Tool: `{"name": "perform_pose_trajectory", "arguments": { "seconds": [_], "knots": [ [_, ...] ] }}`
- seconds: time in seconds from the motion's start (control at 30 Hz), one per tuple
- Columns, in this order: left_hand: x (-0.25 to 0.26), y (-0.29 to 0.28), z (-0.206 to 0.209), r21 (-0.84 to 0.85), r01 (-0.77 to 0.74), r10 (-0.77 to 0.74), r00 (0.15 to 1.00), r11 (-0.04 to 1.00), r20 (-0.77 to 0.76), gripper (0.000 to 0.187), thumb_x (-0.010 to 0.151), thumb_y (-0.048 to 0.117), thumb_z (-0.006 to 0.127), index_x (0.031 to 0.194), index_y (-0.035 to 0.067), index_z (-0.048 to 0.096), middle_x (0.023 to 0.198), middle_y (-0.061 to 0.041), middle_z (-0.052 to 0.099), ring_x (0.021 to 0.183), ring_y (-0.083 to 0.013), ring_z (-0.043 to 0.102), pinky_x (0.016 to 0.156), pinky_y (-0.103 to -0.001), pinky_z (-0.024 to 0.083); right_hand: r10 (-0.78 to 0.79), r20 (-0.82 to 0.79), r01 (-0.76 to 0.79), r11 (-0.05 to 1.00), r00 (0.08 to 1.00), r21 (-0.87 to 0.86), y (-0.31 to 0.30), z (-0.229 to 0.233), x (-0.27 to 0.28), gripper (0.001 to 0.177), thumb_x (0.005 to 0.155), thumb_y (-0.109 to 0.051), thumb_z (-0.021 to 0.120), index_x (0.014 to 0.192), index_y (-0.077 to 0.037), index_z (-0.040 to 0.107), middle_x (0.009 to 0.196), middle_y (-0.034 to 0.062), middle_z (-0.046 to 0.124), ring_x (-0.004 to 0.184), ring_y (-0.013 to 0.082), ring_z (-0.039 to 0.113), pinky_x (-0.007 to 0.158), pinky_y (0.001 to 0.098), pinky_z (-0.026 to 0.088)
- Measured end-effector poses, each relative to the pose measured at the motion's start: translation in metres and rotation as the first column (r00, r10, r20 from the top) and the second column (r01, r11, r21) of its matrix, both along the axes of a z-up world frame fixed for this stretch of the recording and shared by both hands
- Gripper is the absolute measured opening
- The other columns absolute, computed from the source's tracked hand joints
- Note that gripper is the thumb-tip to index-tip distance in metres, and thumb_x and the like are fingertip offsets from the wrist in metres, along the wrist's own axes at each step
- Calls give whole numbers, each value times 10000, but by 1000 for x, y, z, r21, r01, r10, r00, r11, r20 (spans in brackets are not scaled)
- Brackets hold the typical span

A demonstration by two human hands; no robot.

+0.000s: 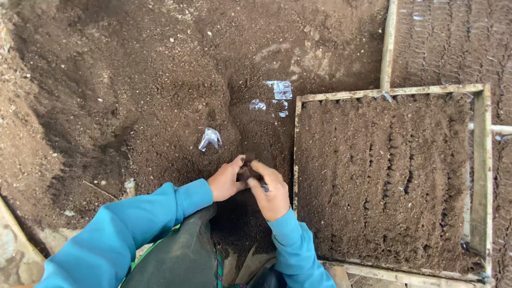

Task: The person opens small plastic packets and pours seeds into pre-made furrows in a wooden seed tray filled with soil. They repeat this process across multiple trays, occasionally adjusting the soil with their hands.

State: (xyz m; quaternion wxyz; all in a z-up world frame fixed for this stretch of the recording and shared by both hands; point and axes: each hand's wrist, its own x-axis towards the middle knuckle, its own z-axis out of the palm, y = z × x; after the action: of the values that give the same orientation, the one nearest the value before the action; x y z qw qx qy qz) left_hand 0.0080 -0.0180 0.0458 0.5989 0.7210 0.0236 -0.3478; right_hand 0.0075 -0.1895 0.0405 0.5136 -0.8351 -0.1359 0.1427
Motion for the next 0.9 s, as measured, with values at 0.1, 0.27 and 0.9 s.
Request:
{"name": "perform_pose_trajectory", "arguments": {
  "seconds": [0.1,0.27,0.9],
  "knots": [
    [4,-8,41,58,78,-82,994,995,74,826,890,-129,466,1531,9,-36,1454,-356,314,1287,-547,398,1059,-705,381,207,206,-119,921,957,-372,-17,1,4,691,880,-249,726,1459,-66,396,1303,171,553,1198,316,496,943,461,398],
    [4,-37,18,-130,56,-38,990,990,138,1005,809,-130,595,1551,101,-43,1261,-353,552,1114,-468,611,964,-548,545,134,154,-69,928,979,-367,-110,25,17,393,768,-214,778,1150,-170,701,1086,45,739,996,263,694,831,411,574],
    [-14,22,-61,89,-81,86,995,993,-57,533,815,0,652,1326,136,585,1273,-82,717,1077,-202,753,1019,-333,579,393,246,278,-27,886,-960,-543,55,28,361,847,-226,601,1168,-373,677,1324,-135,654,852,171,729,682,351,602]
  ]
}}
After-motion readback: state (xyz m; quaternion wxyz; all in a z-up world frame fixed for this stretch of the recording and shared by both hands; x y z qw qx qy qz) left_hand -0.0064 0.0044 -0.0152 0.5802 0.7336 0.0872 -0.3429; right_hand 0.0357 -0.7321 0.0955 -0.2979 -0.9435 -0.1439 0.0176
